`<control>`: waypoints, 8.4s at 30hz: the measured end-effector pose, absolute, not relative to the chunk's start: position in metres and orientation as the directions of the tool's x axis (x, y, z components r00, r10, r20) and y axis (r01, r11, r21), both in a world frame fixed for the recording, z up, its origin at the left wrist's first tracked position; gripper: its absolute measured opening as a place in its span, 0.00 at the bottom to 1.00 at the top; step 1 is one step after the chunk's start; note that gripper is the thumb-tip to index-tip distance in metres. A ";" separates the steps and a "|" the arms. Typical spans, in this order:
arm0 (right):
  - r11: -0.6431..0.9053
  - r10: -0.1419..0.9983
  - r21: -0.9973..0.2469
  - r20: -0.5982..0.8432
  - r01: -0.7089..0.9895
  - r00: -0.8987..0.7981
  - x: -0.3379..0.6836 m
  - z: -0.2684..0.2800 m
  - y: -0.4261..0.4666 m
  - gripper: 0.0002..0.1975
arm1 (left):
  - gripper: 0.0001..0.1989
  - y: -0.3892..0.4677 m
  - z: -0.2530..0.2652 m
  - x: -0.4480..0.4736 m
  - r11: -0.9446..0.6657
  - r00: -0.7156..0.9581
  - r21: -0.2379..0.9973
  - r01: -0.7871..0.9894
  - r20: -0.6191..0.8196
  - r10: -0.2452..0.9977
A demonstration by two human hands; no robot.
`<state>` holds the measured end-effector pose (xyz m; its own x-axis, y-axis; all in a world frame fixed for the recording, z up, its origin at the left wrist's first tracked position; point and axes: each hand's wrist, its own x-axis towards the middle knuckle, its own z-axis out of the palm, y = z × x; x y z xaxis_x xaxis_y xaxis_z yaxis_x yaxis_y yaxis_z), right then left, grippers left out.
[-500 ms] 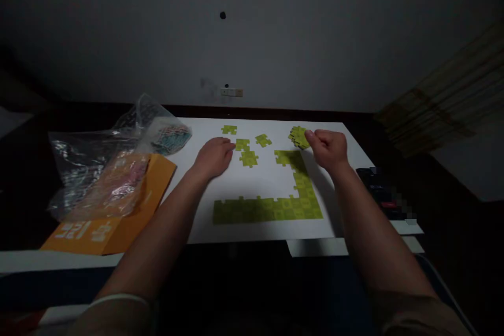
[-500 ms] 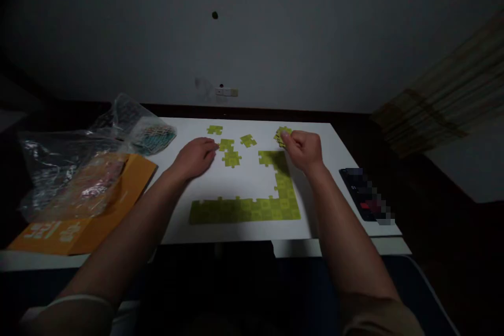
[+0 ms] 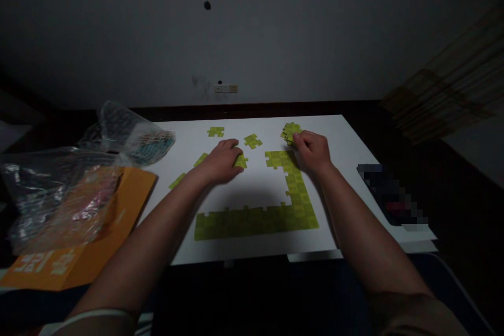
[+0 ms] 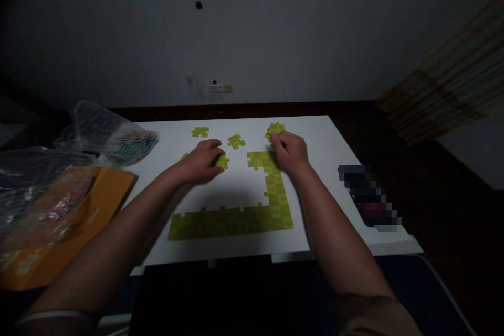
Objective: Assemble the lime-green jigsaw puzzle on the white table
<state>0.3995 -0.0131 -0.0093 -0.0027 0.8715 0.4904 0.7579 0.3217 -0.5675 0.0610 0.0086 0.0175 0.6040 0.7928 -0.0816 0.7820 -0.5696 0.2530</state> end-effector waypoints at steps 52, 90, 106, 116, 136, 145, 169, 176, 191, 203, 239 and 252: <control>0.404 0.906 -0.539 0.120 0.739 -0.407 0.399 -0.014 -0.015 0.16 | 0.21 -0.003 0.037 0.133 -0.634 0.637 0.073 0.770 -0.159 0.755; 0.378 0.915 -0.612 0.129 0.695 -0.383 0.403 -0.020 -0.015 0.17 | 0.23 0.022 0.011 0.047 -0.536 0.552 0.322 0.780 0.046 0.832; 0.386 0.913 -0.594 0.135 0.706 -0.386 0.403 -0.020 -0.016 0.17 | 0.27 0.005 0.017 0.070 -0.553 0.585 0.303 0.776 -0.017 0.811; 0.393 0.909 -0.585 0.134 0.709 -0.394 0.404 -0.020 -0.015 0.18 | 0.28 0.003 0.037 0.084 -0.508 0.526 0.146 0.849 -0.138 0.839; 0.402 0.906 -0.580 0.139 0.709 -0.400 0.403 -0.019 -0.017 0.18 | 0.26 -0.009 0.043 0.095 -0.459 0.480 0.152 0.875 -0.164 0.862; 0.390 0.911 -0.568 0.124 0.725 -0.393 0.403 -0.020 -0.016 0.17 | 0.26 0.008 0.033 0.102 -0.465 0.496 0.181 0.867 -0.211 0.842; 0.443 0.889 -0.577 0.186 0.686 -0.418 0.391 -0.010 -0.023 0.22 | 0.20 0.023 0.036 0.104 -0.344 0.402 0.234 0.909 -0.282 0.871; 0.493 0.860 -0.515 0.165 0.701 -0.483 0.372 -0.015 -0.025 0.19 | 0.19 0.039 0.033 0.114 -0.358 0.407 0.198 0.912 -0.348 0.845; 0.505 0.852 -0.493 0.149 0.709 -0.503 0.373 -0.017 -0.021 0.17 | 0.22 0.038 0.028 0.103 -0.405 0.466 0.258 0.877 -0.246 0.850; 0.522 0.840 -0.486 0.152 0.701 -0.520 0.374 -0.018 -0.024 0.17 | 0.19 0.031 0.016 0.049 -0.418 0.610 0.613 0.670 -0.134 0.781; 0.506 0.846 -0.572 0.185 0.645 -0.499 0.380 -0.028 -0.017 0.19 | 0.23 -0.002 0.012 -0.041 -0.259 0.315 0.430 0.865 -0.065 0.947; 0.521 0.840 -0.547 0.191 0.655 -0.508 0.380 -0.030 -0.017 0.18 | 0.19 -0.008 0.019 -0.039 -0.187 0.254 0.472 0.861 -0.082 0.964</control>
<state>0.3801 -0.0174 -0.0302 -0.5079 0.8399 0.1914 0.6552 0.5209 -0.5472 -0.0389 -0.0076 0.0189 0.2543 0.9637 -0.0818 0.8615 -0.1873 0.4720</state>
